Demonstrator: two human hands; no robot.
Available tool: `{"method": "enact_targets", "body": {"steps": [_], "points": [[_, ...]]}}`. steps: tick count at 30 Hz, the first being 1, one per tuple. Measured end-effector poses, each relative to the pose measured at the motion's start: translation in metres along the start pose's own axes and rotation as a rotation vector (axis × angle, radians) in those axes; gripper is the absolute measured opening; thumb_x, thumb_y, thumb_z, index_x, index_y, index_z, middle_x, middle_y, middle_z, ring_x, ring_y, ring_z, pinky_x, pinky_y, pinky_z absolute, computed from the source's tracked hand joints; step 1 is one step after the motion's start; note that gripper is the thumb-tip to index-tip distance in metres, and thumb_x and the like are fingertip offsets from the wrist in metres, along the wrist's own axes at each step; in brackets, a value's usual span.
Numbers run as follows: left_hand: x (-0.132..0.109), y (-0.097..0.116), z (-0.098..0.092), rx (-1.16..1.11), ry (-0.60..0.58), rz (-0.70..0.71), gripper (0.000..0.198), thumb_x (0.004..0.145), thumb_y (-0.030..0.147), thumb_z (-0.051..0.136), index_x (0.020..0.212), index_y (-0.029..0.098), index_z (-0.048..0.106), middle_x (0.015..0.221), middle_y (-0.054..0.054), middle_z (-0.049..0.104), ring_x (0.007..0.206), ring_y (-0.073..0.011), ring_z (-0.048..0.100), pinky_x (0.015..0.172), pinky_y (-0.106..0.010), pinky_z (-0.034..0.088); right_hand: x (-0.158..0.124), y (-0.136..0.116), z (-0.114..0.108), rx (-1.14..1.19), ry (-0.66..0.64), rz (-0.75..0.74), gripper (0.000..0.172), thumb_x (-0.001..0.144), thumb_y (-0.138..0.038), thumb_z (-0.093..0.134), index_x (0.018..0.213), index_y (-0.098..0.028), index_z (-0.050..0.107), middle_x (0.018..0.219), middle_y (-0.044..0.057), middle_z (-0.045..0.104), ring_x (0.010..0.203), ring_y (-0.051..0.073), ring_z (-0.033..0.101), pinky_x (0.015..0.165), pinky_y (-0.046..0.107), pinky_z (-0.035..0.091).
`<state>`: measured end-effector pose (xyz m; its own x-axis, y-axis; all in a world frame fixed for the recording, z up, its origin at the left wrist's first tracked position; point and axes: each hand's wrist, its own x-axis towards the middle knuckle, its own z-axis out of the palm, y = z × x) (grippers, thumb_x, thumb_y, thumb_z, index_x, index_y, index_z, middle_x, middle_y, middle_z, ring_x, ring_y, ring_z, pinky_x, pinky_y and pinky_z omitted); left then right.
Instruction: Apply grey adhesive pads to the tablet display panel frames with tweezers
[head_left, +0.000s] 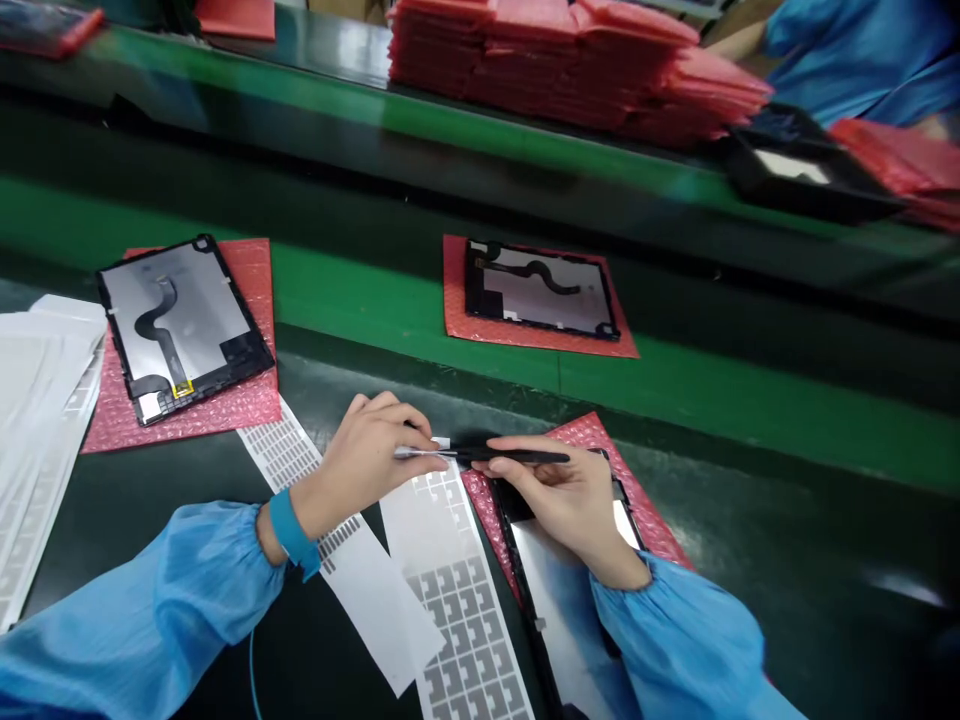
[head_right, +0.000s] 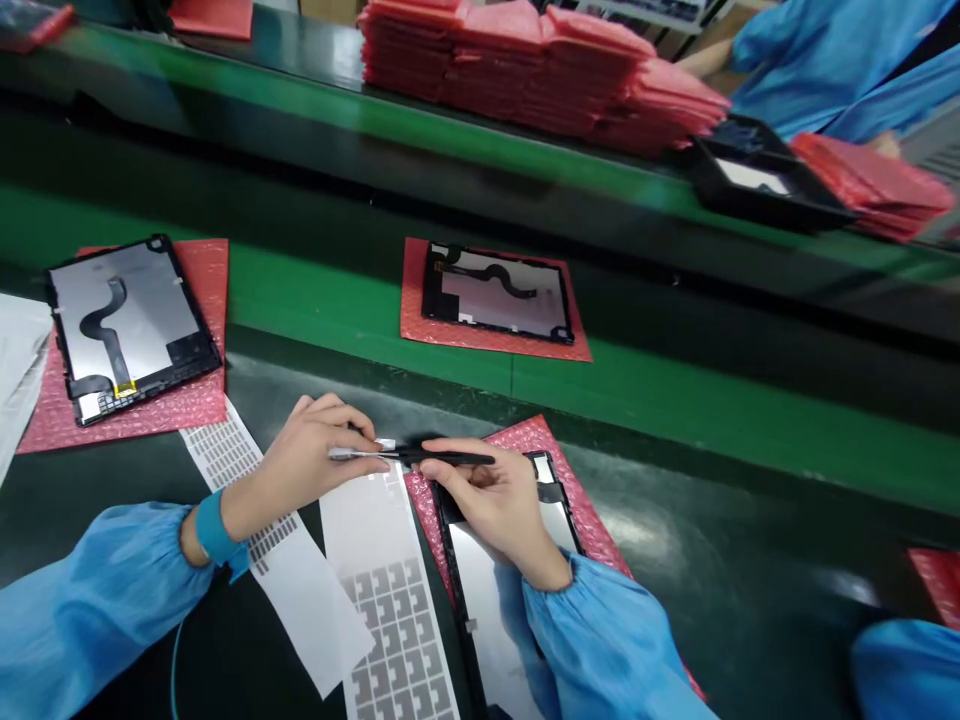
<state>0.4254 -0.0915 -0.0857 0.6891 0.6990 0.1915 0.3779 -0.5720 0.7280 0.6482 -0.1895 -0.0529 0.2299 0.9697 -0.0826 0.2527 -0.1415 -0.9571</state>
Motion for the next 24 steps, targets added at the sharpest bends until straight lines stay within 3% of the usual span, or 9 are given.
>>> {"method": "enact_targets", "body": {"steps": [9, 14, 16, 19, 22, 24], "points": [[-0.001, 0.0, 0.002, 0.022, 0.002, 0.036, 0.019, 0.089, 0.047, 0.076, 0.091, 0.028, 0.08, 0.104, 0.003, 0.076, 0.095, -0.0164, 0.059, 0.081, -0.035, 0.031, 0.0, -0.004, -0.002, -0.128, -0.019, 0.001, 0.021, 0.081, -0.039, 0.085, 0.094, -0.023, 0.082, 0.08, 0.007, 0.08, 0.069, 0.027, 0.079, 0.053, 0.028, 0.065], [-0.001, -0.004, 0.001, 0.078, -0.004, 0.055, 0.023, 0.09, 0.052, 0.073, 0.097, 0.03, 0.081, 0.113, 0.001, 0.075, 0.098, -0.0173, 0.06, 0.082, -0.036, 0.034, 0.005, -0.008, 0.004, -0.128, -0.012, 0.021, 0.024, 0.084, -0.044, 0.083, 0.092, -0.022, 0.08, 0.078, 0.007, 0.079, 0.07, 0.026, 0.079, 0.059, 0.03, 0.067], [-0.001, -0.004, -0.004, 0.142, 0.003, 0.091, 0.031, 0.09, 0.054, 0.073, 0.108, 0.03, 0.079, 0.129, -0.002, 0.07, 0.107, -0.0213, 0.059, 0.084, -0.037, 0.036, 0.006, -0.012, -0.003, 0.0, -0.004, 0.056, 0.031, 0.083, -0.051, 0.083, 0.091, -0.022, 0.077, 0.074, 0.006, 0.078, 0.066, 0.024, 0.078, 0.062, 0.03, 0.068], [-0.004, 0.008, -0.009, 0.29, 0.067, 0.178, 0.043, 0.091, 0.05, 0.072, 0.127, 0.027, 0.071, 0.146, -0.008, 0.058, 0.122, -0.0294, 0.052, 0.088, -0.04, 0.037, -0.004, -0.018, -0.034, 0.218, -0.001, 0.109, 0.04, 0.081, -0.061, 0.082, 0.088, -0.023, 0.073, 0.072, 0.004, 0.077, 0.063, 0.021, 0.077, 0.058, 0.028, 0.067], [-0.015, 0.039, 0.001, 0.328, 0.065, 0.371, 0.021, 0.099, 0.034, 0.067, 0.117, 0.026, 0.073, 0.117, -0.005, 0.071, 0.104, -0.0232, 0.058, 0.083, -0.038, 0.034, -0.029, -0.015, -0.068, 0.207, -0.09, 0.183, 0.039, 0.082, -0.058, 0.082, 0.086, -0.021, 0.071, 0.088, 0.008, 0.079, 0.071, 0.022, 0.078, 0.055, 0.027, 0.066], [-0.024, 0.062, 0.017, 0.288, 0.001, 0.504, 0.014, 0.101, 0.027, 0.063, 0.109, 0.024, 0.074, 0.093, 0.0, 0.071, 0.085, -0.0169, 0.056, 0.075, -0.035, 0.032, -0.046, -0.009, -0.078, 0.134, -0.094, 0.214, 0.035, 0.085, -0.052, 0.082, 0.092, -0.019, 0.07, 0.084, 0.008, 0.079, 0.067, 0.023, 0.078, 0.054, 0.027, 0.066]]}}
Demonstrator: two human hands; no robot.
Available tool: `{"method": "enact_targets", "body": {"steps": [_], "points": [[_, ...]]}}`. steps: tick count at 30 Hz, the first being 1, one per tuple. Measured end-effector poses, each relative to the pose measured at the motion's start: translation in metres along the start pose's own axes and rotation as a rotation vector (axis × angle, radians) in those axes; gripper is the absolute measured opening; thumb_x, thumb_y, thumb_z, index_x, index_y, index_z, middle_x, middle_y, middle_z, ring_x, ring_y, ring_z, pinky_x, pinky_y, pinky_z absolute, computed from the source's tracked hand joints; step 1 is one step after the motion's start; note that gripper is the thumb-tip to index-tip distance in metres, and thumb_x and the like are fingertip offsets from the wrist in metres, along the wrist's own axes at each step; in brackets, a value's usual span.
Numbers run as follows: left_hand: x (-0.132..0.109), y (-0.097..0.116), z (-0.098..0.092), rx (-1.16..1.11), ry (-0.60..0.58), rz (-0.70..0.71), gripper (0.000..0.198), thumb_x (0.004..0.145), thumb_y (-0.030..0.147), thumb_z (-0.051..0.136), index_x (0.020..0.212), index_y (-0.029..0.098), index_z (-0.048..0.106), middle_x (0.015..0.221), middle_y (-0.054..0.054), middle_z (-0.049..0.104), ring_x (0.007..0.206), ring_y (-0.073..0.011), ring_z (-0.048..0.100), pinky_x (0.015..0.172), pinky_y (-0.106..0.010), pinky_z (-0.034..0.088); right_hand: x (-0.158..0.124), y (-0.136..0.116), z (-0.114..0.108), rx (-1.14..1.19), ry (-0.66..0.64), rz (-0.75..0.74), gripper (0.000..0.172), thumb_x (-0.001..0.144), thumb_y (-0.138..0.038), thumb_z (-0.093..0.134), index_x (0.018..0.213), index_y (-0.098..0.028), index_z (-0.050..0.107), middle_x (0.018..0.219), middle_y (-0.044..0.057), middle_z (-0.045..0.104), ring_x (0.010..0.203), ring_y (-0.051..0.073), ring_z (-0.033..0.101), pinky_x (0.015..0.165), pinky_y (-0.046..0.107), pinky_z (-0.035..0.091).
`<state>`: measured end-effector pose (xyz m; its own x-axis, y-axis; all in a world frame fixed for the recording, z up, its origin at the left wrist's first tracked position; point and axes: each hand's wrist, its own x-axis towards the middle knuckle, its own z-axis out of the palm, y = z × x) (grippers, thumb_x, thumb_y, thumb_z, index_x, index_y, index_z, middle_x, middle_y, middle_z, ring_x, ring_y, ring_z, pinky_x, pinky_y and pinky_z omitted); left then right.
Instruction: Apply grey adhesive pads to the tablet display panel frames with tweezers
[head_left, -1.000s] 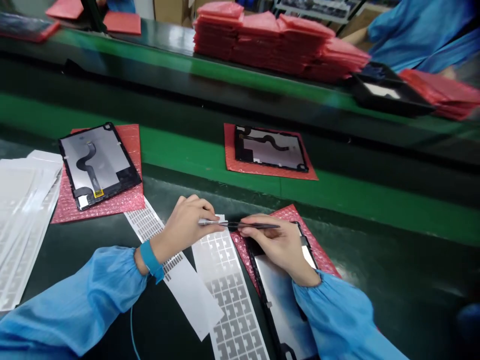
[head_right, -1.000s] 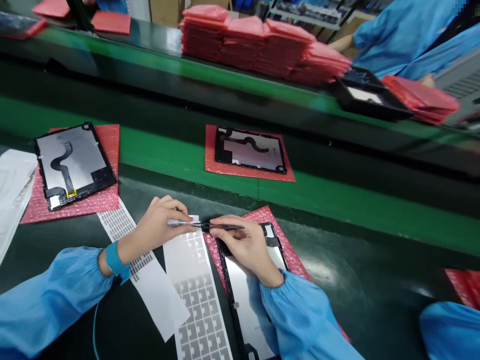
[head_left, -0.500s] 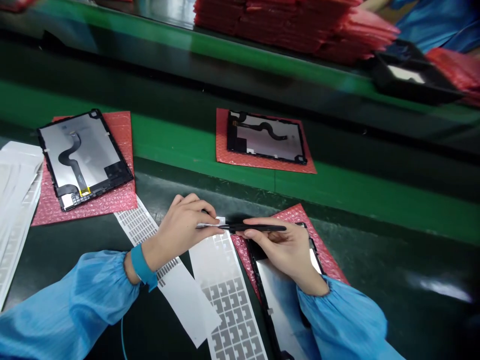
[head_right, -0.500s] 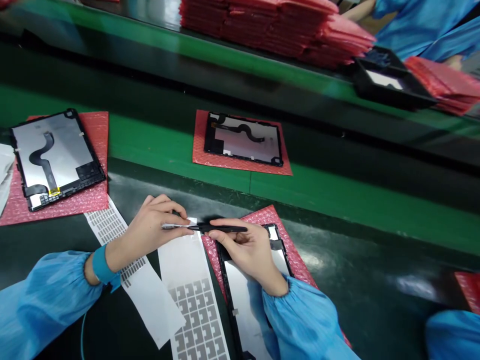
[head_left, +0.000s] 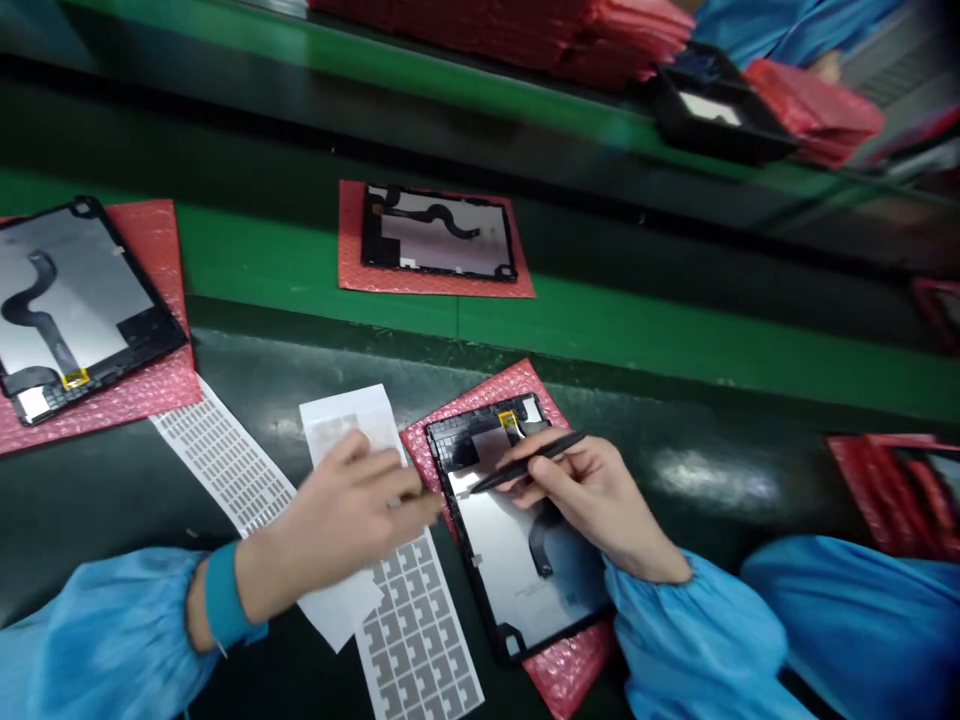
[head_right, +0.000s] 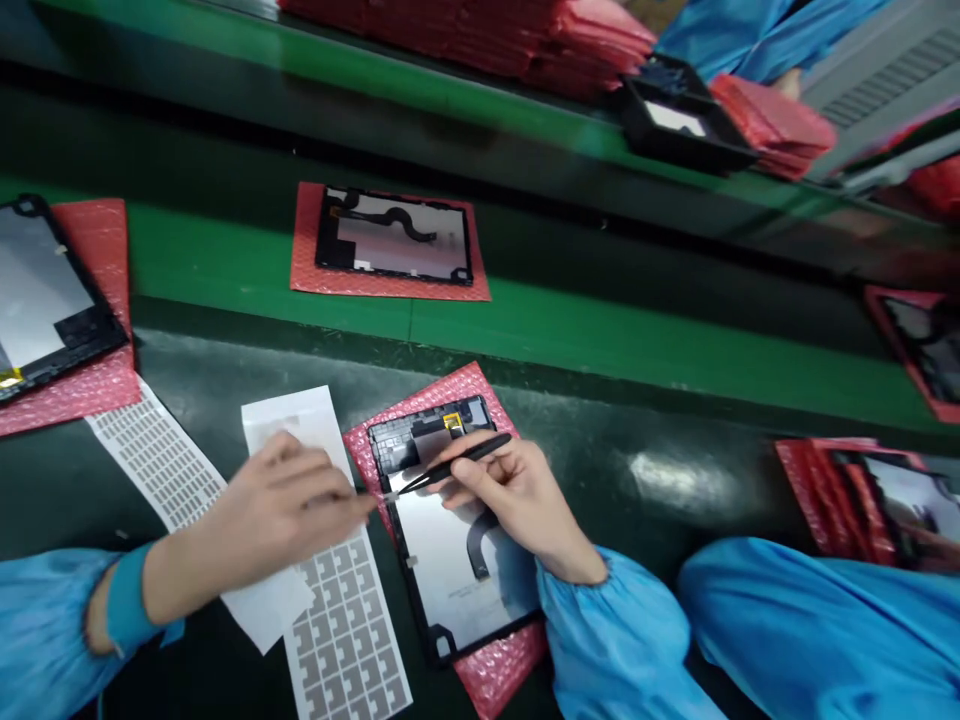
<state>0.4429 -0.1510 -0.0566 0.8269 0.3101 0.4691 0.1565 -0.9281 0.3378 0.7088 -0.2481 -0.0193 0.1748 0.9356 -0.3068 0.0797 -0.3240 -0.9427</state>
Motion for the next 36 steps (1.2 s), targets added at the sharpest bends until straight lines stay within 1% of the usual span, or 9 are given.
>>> {"method": "enact_targets", "body": {"steps": [2, 4, 5, 7, 11, 15, 19, 25, 36], "points": [[0.003, 0.022, 0.013, -0.036, -0.019, 0.054, 0.016, 0.101, 0.03, 0.062, 0.109, 0.022, 0.073, 0.085, 0.002, 0.068, 0.078, -0.0154, 0.055, 0.071, -0.035, 0.03, -0.009, 0.01, 0.001, -0.047, 0.105, -0.016, 0.036, 0.087, -0.047, 0.082, 0.105, -0.02, 0.067, 0.071, 0.005, 0.077, 0.06, 0.023, 0.077, 0.055, 0.028, 0.066], [0.005, 0.033, 0.025, -0.045, -0.019, 0.037, 0.019, 0.101, 0.035, 0.062, 0.111, 0.022, 0.072, 0.086, 0.002, 0.068, 0.079, -0.0161, 0.055, 0.07, -0.035, 0.03, -0.011, 0.016, 0.008, -0.069, 0.231, -0.064, 0.047, 0.085, -0.044, 0.084, 0.119, -0.021, 0.06, 0.067, 0.002, 0.076, 0.059, 0.024, 0.077, 0.057, 0.029, 0.067], [0.006, 0.034, 0.03, -0.049, -0.026, 0.024, 0.02, 0.101, 0.036, 0.062, 0.112, 0.022, 0.071, 0.087, 0.003, 0.069, 0.08, -0.0162, 0.056, 0.07, -0.035, 0.03, -0.01, 0.018, 0.012, -0.081, 0.27, -0.082, 0.053, 0.085, -0.043, 0.085, 0.124, -0.022, 0.057, 0.067, 0.001, 0.077, 0.06, 0.025, 0.077, 0.058, 0.029, 0.067], [0.005, 0.032, 0.035, -0.067, -0.045, 0.008, 0.021, 0.101, 0.036, 0.062, 0.115, 0.023, 0.07, 0.089, 0.003, 0.069, 0.08, -0.016, 0.056, 0.071, -0.035, 0.031, -0.008, 0.018, 0.019, -0.093, 0.318, -0.109, 0.057, 0.084, -0.042, 0.085, 0.128, -0.023, 0.054, 0.066, -0.001, 0.076, 0.06, 0.025, 0.077, 0.06, 0.03, 0.067], [0.004, 0.027, 0.037, -0.098, -0.053, -0.003, 0.021, 0.101, 0.035, 0.062, 0.116, 0.023, 0.07, 0.092, 0.003, 0.07, 0.082, -0.016, 0.057, 0.072, -0.036, 0.032, -0.006, 0.015, 0.024, -0.106, 0.373, -0.107, 0.051, 0.085, -0.042, 0.084, 0.123, -0.025, 0.055, 0.065, -0.003, 0.075, 0.061, 0.026, 0.077, 0.061, 0.032, 0.068], [0.003, 0.029, 0.037, -0.11, -0.065, -0.002, 0.022, 0.101, 0.035, 0.063, 0.118, 0.024, 0.069, 0.094, 0.004, 0.071, 0.083, -0.0161, 0.058, 0.073, -0.035, 0.033, -0.008, 0.015, 0.025, -0.146, 0.381, -0.101, 0.049, 0.085, -0.041, 0.084, 0.121, -0.026, 0.055, 0.065, -0.002, 0.075, 0.06, 0.026, 0.077, 0.059, 0.031, 0.067], [0.002, 0.029, 0.039, -0.108, -0.07, -0.003, 0.022, 0.101, 0.035, 0.063, 0.119, 0.024, 0.069, 0.096, 0.003, 0.072, 0.086, -0.0159, 0.058, 0.073, -0.036, 0.034, -0.007, 0.014, 0.024, -0.163, 0.364, -0.103, 0.047, 0.087, -0.039, 0.082, 0.123, -0.026, 0.054, 0.065, -0.002, 0.074, 0.06, 0.025, 0.077, 0.061, 0.031, 0.067], [0.002, 0.028, 0.039, -0.111, -0.076, -0.007, 0.022, 0.101, 0.035, 0.063, 0.119, 0.024, 0.069, 0.096, 0.003, 0.072, 0.086, -0.0158, 0.058, 0.073, -0.036, 0.034, -0.006, 0.015, 0.022, -0.175, 0.352, -0.09, 0.05, 0.086, -0.042, 0.083, 0.123, -0.025, 0.055, 0.065, -0.003, 0.074, 0.059, 0.025, 0.077, 0.061, 0.032, 0.068], [0.002, 0.028, 0.038, -0.114, -0.042, -0.004, 0.022, 0.099, 0.034, 0.065, 0.117, 0.022, 0.07, 0.091, 0.003, 0.07, 0.084, -0.0166, 0.056, 0.073, -0.035, 0.034, -0.004, 0.017, 0.021, -0.127, 0.321, -0.139, 0.046, 0.089, -0.031, 0.082, 0.125, -0.022, 0.054, 0.067, -0.001, 0.076, 0.061, 0.021, 0.077, 0.06, 0.023, 0.066]]}}
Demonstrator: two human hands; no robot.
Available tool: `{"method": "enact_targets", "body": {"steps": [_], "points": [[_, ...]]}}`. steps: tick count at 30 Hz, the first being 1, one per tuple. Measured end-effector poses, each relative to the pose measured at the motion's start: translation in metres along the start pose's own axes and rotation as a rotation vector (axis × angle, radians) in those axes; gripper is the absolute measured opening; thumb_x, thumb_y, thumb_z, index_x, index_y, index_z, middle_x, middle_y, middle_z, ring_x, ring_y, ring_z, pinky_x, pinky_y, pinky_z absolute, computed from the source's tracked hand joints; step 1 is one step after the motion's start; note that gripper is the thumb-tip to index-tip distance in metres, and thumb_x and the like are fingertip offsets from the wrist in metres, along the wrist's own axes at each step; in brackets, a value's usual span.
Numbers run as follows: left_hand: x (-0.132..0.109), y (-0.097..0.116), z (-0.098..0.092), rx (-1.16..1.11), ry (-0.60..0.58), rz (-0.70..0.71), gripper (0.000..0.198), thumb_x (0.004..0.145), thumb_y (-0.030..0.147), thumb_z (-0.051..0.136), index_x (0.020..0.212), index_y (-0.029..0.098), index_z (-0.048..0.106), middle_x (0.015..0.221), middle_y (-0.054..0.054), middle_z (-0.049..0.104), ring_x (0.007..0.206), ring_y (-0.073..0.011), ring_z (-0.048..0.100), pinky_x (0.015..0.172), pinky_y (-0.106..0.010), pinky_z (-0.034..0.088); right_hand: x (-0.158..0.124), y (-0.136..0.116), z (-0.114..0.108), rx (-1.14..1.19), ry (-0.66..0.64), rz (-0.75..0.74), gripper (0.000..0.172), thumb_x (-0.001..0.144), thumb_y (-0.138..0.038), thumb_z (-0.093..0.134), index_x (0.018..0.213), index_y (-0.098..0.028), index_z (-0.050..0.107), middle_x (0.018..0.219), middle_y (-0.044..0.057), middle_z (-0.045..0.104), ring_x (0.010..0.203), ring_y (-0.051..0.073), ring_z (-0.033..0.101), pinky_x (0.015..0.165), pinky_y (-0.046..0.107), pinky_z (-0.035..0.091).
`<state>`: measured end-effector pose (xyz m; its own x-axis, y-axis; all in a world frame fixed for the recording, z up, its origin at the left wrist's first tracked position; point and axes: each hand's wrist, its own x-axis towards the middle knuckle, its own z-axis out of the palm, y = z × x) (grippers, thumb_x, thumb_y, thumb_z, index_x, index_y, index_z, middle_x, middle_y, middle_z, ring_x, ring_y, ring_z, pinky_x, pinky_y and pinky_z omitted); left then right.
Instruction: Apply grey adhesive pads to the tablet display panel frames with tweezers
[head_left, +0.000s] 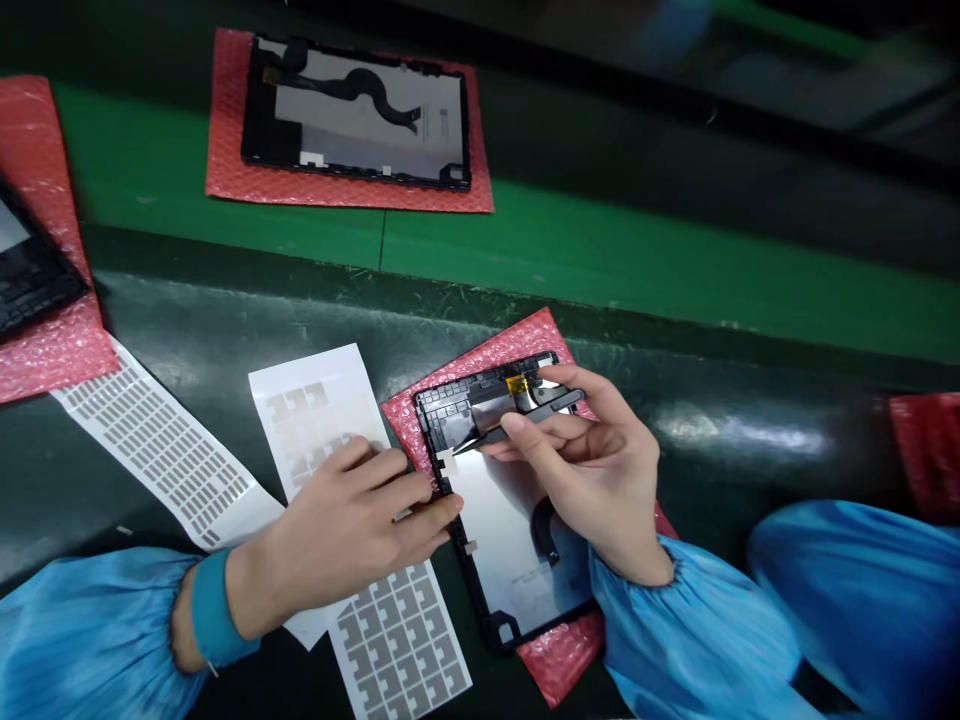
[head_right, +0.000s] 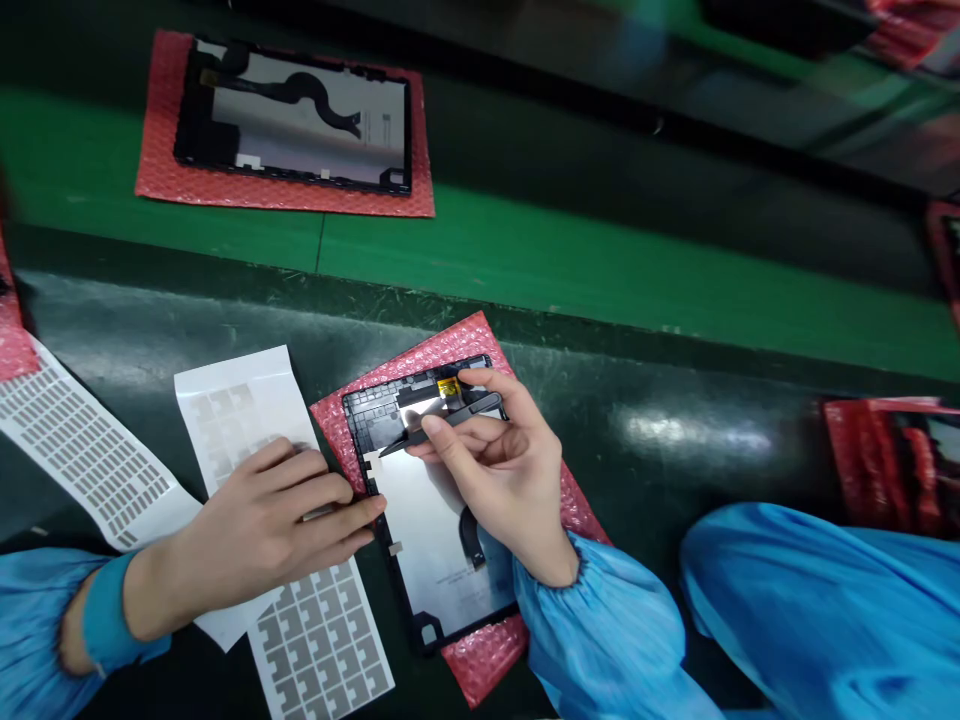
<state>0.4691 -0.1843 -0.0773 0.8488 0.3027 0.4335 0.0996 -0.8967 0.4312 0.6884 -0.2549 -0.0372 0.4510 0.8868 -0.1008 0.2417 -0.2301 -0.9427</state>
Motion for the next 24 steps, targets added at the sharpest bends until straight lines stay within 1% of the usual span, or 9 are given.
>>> {"method": "enact_targets", "body": {"steps": [5, 11, 12, 14, 16, 17, 18, 20, 24], "points": [[0.0005, 0.0003, -0.0034, 0.052, 0.055, -0.012, 0.028, 0.097, 0.038, 0.067, 0.116, 0.016, 0.07, 0.083, 0.001, 0.066, 0.081, -0.0187, 0.053, 0.074, -0.036, 0.035, -0.0006, -0.0008, 0.0007, 0.015, -0.002, -0.002, 0.046, 0.089, -0.029, 0.082, 0.125, -0.022, 0.054, 0.068, -0.001, 0.077, 0.061, 0.02, 0.077, 0.061, 0.02, 0.066], [0.0008, 0.0007, -0.0036, 0.088, 0.031, -0.06, 0.031, 0.095, 0.042, 0.066, 0.113, 0.017, 0.072, 0.082, -0.001, 0.066, 0.081, -0.0203, 0.056, 0.072, -0.037, 0.036, 0.0004, -0.0023, 0.001, 0.022, -0.012, -0.01, 0.043, 0.09, -0.026, 0.08, 0.124, -0.022, 0.054, 0.068, -0.001, 0.077, 0.062, 0.02, 0.078, 0.062, 0.02, 0.066], [0.0008, 0.001, -0.0037, 0.11, 0.033, -0.062, 0.032, 0.095, 0.043, 0.065, 0.114, 0.018, 0.072, 0.087, -0.001, 0.069, 0.084, -0.0212, 0.058, 0.074, -0.038, 0.036, 0.0005, -0.0023, 0.0009, 0.023, -0.012, -0.01, 0.043, 0.091, -0.025, 0.08, 0.124, -0.022, 0.054, 0.068, -0.001, 0.077, 0.062, 0.019, 0.078, 0.062, 0.02, 0.066], [0.0006, 0.0015, -0.0042, 0.154, 0.02, -0.069, 0.036, 0.097, 0.045, 0.061, 0.12, 0.02, 0.07, 0.111, -0.003, 0.073, 0.102, -0.0247, 0.061, 0.082, -0.042, 0.039, 0.0004, -0.0019, 0.0008, 0.02, -0.01, -0.005, 0.043, 0.09, -0.025, 0.08, 0.124, -0.022, 0.054, 0.068, -0.001, 0.077, 0.062, 0.019, 0.078, 0.063, 0.02, 0.066], [0.0005, 0.0018, -0.0047, 0.167, -0.021, -0.076, 0.042, 0.099, 0.048, 0.055, 0.129, 0.021, 0.067, 0.139, -0.004, 0.065, 0.127, -0.0285, 0.055, 0.096, -0.048, 0.038, 0.0, -0.0011, 0.0008, 0.021, -0.008, 0.0, 0.044, 0.09, -0.025, 0.081, 0.124, -0.022, 0.054, 0.069, -0.001, 0.077, 0.062, 0.02, 0.078, 0.063, 0.021, 0.067], [0.0005, 0.0018, -0.0048, 0.163, -0.046, -0.08, 0.045, 0.1, 0.049, 0.052, 0.132, 0.021, 0.065, 0.148, -0.004, 0.058, 0.136, -0.0295, 0.05, 0.103, -0.051, 0.035, -0.0002, -0.0007, 0.0009, 0.025, -0.007, 0.002, 0.044, 0.089, -0.026, 0.081, 0.124, -0.022, 0.054, 0.069, -0.001, 0.077, 0.062, 0.02, 0.078, 0.063, 0.022, 0.067], [0.0004, 0.0019, -0.0048, 0.156, -0.069, -0.085, 0.047, 0.1, 0.05, 0.05, 0.134, 0.021, 0.063, 0.153, -0.004, 0.054, 0.14, -0.0299, 0.046, 0.108, -0.052, 0.032, -0.0004, -0.0001, 0.001, 0.03, -0.004, 0.004, 0.045, 0.088, -0.027, 0.082, 0.124, -0.023, 0.055, 0.069, -0.001, 0.077, 0.062, 0.021, 0.078, 0.063, 0.023, 0.068], [0.0005, 0.0024, -0.0046, 0.146, -0.089, -0.097, 0.049, 0.1, 0.051, 0.048, 0.136, 0.021, 0.063, 0.154, -0.004, 0.053, 0.142, -0.0297, 0.045, 0.115, -0.055, 0.027, -0.0004, 0.0014, 0.0009, 0.04, 0.012, 0.009, 0.046, 0.086, -0.029, 0.084, 0.122, -0.024, 0.055, 0.069, -0.002, 0.076, 0.061, 0.022, 0.078, 0.062, 0.025, 0.068], [0.0008, 0.0049, -0.0047, 0.129, -0.094, -0.13, 0.055, 0.098, 0.055, 0.049, 0.14, 0.021, 0.06, 0.151, -0.004, 0.056, 0.134, -0.0313, 0.051, 0.121, -0.059, 0.018, 0.0021, 0.0059, -0.0021, 0.083, 0.131, 0.01, 0.049, 0.085, -0.037, 0.086, 0.121, -0.025, 0.056, 0.073, -0.002, 0.077, 0.064, 0.022, 0.078, 0.063, 0.026, 0.069]]}}
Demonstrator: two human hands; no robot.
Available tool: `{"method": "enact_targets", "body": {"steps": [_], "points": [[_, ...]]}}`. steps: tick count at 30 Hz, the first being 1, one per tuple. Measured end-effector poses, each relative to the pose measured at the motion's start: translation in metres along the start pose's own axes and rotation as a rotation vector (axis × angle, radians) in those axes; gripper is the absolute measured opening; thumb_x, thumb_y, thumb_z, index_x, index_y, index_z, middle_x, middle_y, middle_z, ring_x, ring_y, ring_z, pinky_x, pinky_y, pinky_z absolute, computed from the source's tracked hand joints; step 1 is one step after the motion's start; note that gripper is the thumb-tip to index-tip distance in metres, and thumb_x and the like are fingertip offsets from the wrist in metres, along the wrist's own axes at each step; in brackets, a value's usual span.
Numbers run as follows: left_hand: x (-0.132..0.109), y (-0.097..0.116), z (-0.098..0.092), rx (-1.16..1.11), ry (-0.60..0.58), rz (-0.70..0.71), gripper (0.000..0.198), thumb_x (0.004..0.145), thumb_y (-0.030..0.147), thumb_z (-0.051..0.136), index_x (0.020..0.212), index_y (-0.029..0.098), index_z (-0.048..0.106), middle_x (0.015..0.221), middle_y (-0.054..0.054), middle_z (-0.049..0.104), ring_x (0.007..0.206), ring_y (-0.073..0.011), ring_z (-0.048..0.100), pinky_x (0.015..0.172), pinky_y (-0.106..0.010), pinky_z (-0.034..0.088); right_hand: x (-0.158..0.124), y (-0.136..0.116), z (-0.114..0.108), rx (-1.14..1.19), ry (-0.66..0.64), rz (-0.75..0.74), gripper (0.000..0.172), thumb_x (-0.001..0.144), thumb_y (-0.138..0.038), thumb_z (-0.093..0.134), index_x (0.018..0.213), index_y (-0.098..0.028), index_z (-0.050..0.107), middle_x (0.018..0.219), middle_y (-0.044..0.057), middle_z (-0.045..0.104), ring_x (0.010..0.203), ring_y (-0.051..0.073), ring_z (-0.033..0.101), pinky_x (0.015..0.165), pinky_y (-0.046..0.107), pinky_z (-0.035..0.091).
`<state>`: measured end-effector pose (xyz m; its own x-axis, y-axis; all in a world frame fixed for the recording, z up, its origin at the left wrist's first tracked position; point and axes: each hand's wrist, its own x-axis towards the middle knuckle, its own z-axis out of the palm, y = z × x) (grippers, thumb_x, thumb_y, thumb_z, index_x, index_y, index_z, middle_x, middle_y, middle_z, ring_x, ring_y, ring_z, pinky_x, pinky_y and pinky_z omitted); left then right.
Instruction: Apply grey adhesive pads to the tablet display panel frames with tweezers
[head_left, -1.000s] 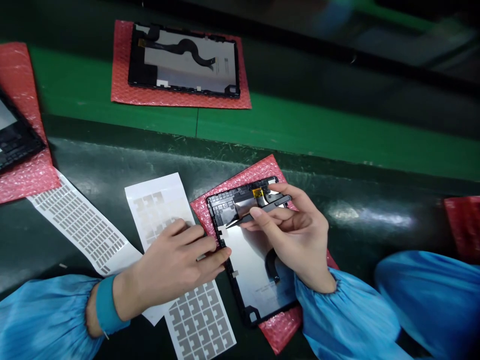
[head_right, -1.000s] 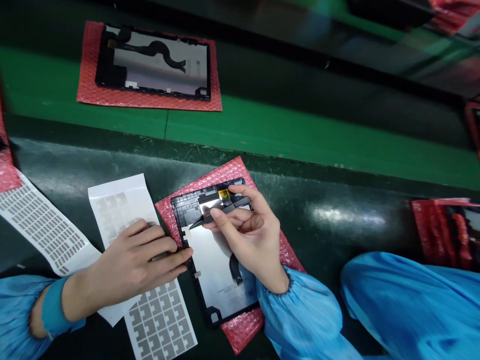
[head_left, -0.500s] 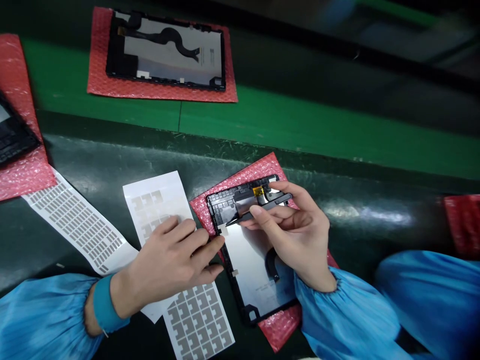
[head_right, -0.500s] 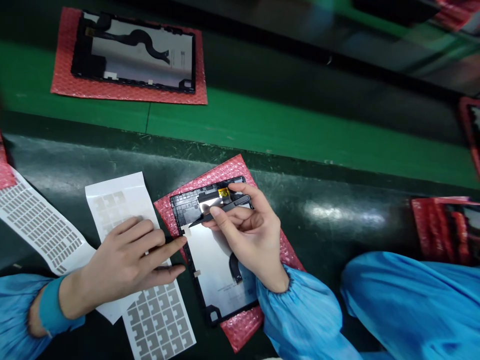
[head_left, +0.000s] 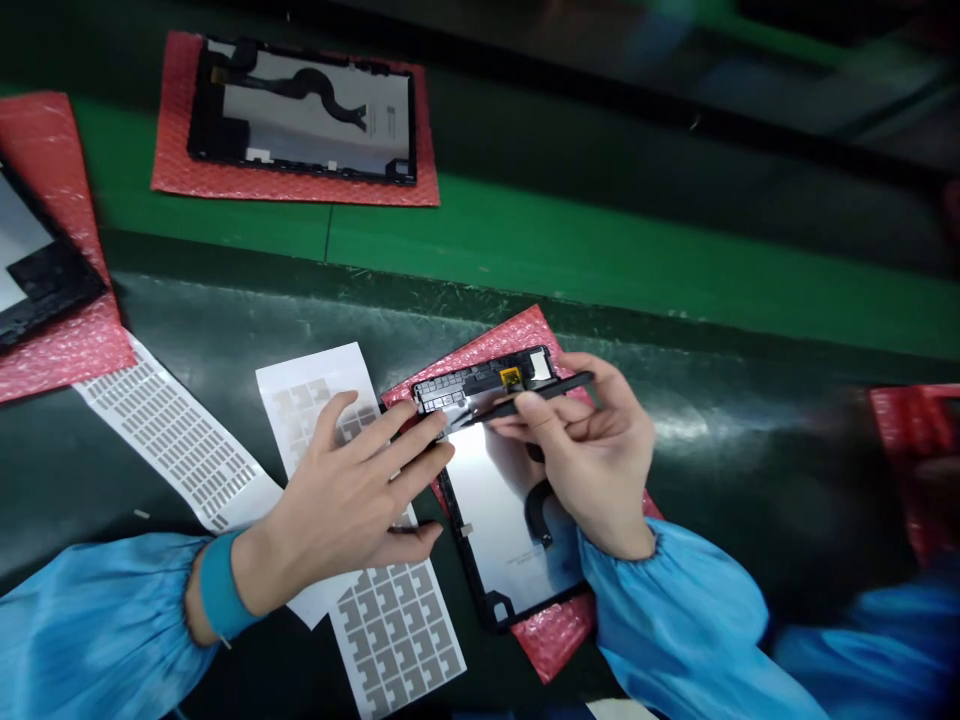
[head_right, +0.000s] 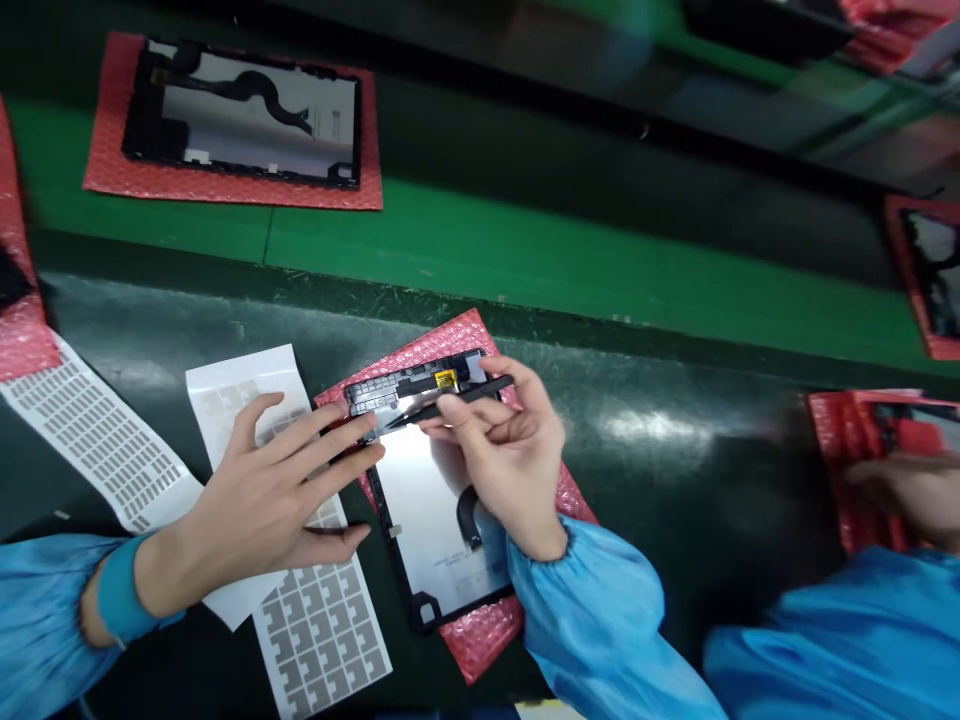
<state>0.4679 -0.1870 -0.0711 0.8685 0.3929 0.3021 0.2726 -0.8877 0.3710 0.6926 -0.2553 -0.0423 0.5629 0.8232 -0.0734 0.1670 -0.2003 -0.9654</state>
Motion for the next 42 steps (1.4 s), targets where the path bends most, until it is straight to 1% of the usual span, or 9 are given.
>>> {"method": "enact_targets", "body": {"steps": [4, 9, 12, 15, 19, 26, 32, 37, 42], "points": [[-0.002, -0.002, -0.004, -0.051, -0.069, -0.038, 0.069, 0.092, 0.062, 0.056, 0.148, 0.021, 0.053, 0.154, -0.006, 0.053, 0.133, -0.0347, 0.051, 0.123, -0.06, 0.013, 0.005, 0.002, -0.005, 0.099, 0.05, 0.028, 0.052, 0.08, -0.041, 0.089, 0.121, -0.025, 0.061, 0.082, -0.002, 0.079, 0.069, 0.019, 0.079, 0.067, 0.022, 0.068], [-0.013, -0.015, -0.011, -0.098, -0.102, 0.06, 0.069, 0.096, 0.058, 0.057, 0.151, 0.019, 0.048, 0.162, -0.006, 0.043, 0.15, -0.0293, 0.036, 0.128, -0.051, 0.013, 0.007, 0.002, -0.01, 0.217, 0.021, 0.101, 0.054, 0.068, -0.045, 0.096, 0.11, -0.023, 0.07, 0.076, -0.003, 0.078, 0.07, 0.016, 0.079, 0.065, 0.015, 0.065], [-0.017, -0.02, -0.012, -0.056, -0.021, 0.086, 0.054, 0.1, 0.053, 0.054, 0.141, 0.019, 0.058, 0.156, -0.006, 0.05, 0.149, -0.0262, 0.04, 0.127, -0.047, 0.016, 0.002, 0.003, -0.011, 0.15, -0.034, 0.061, 0.042, 0.07, -0.046, 0.094, 0.097, -0.021, 0.073, 0.072, -0.001, 0.077, 0.067, 0.018, 0.079, 0.066, 0.019, 0.066], [-0.019, -0.021, -0.011, -0.022, 0.049, 0.125, 0.038, 0.101, 0.045, 0.054, 0.127, 0.021, 0.068, 0.147, -0.005, 0.06, 0.143, -0.0262, 0.048, 0.123, -0.046, 0.024, -0.007, 0.004, -0.01, 0.042, -0.097, -0.018, 0.033, 0.075, -0.042, 0.092, 0.091, -0.019, 0.074, 0.078, 0.004, 0.079, 0.068, 0.021, 0.079, 0.067, 0.024, 0.067], [-0.017, -0.019, -0.012, 0.006, 0.101, 0.166, 0.03, 0.1, 0.038, 0.055, 0.12, 0.023, 0.07, 0.14, -0.006, 0.065, 0.134, -0.0269, 0.055, 0.115, -0.047, 0.033, -0.013, 0.005, -0.009, -0.04, -0.155, -0.096, 0.026, 0.079, -0.037, 0.089, 0.091, -0.02, 0.075, 0.085, 0.007, 0.081, 0.072, 0.022, 0.079, 0.067, 0.026, 0.067], [-0.009, -0.014, -0.012, 0.018, 0.03, 0.092, 0.049, 0.096, 0.047, 0.055, 0.137, 0.021, 0.06, 0.141, -0.009, 0.063, 0.136, -0.0318, 0.051, 0.11, -0.053, 0.033, -0.009, 0.003, -0.009, -0.022, -0.152, -0.054, 0.03, 0.08, -0.044, 0.088, 0.089, -0.02, 0.073, 0.08, 0.007, 0.08, 0.069, 0.023, 0.079, 0.067, 0.031, 0.068], [-0.004, -0.019, -0.015, 0.015, 0.048, 0.118, 0.04, 0.097, 0.043, 0.055, 0.126, 0.019, 0.066, 0.136, -0.007, 0.067, 0.131, -0.0279, 0.056, 0.113, -0.049, 0.032, -0.007, -0.001, -0.009, 0.029, -0.17, -0.064, 0.031, 0.078, -0.044, 0.089, 0.089, -0.02, 0.073, 0.078, 0.006, 0.079, 0.066, 0.02, 0.077, 0.065, 0.03, 0.067], [0.002, -0.022, -0.019, 0.041, 0.004, 0.137, 0.043, 0.095, 0.045, 0.057, 0.132, 0.024, 0.064, 0.136, -0.006, 0.066, 0.126, -0.0282, 0.059, 0.108, -0.049, 0.035, -0.005, -0.001, -0.01, 0.07, -0.185, -0.039, 0.036, 0.078, -0.048, 0.088, 0.089, -0.019, 0.072, 0.077, 0.005, 0.078, 0.068, 0.02, 0.077, 0.069, 0.032, 0.067], [0.008, -0.027, -0.024, 0.026, -0.032, 0.183, 0.039, 0.094, 0.042, 0.057, 0.128, 0.024, 0.066, 0.134, -0.007, 0.066, 0.124, -0.0272, 0.059, 0.106, -0.047, 0.036, -0.004, -0.002, -0.01, 0.112, -0.2, -0.021, 0.037, 0.077, -0.05, 0.088, 0.089, -0.019, 0.071, 0.078, 0.004, 0.079, 0.07, 0.02, 0.078, 0.068, 0.03, 0.067]]}}
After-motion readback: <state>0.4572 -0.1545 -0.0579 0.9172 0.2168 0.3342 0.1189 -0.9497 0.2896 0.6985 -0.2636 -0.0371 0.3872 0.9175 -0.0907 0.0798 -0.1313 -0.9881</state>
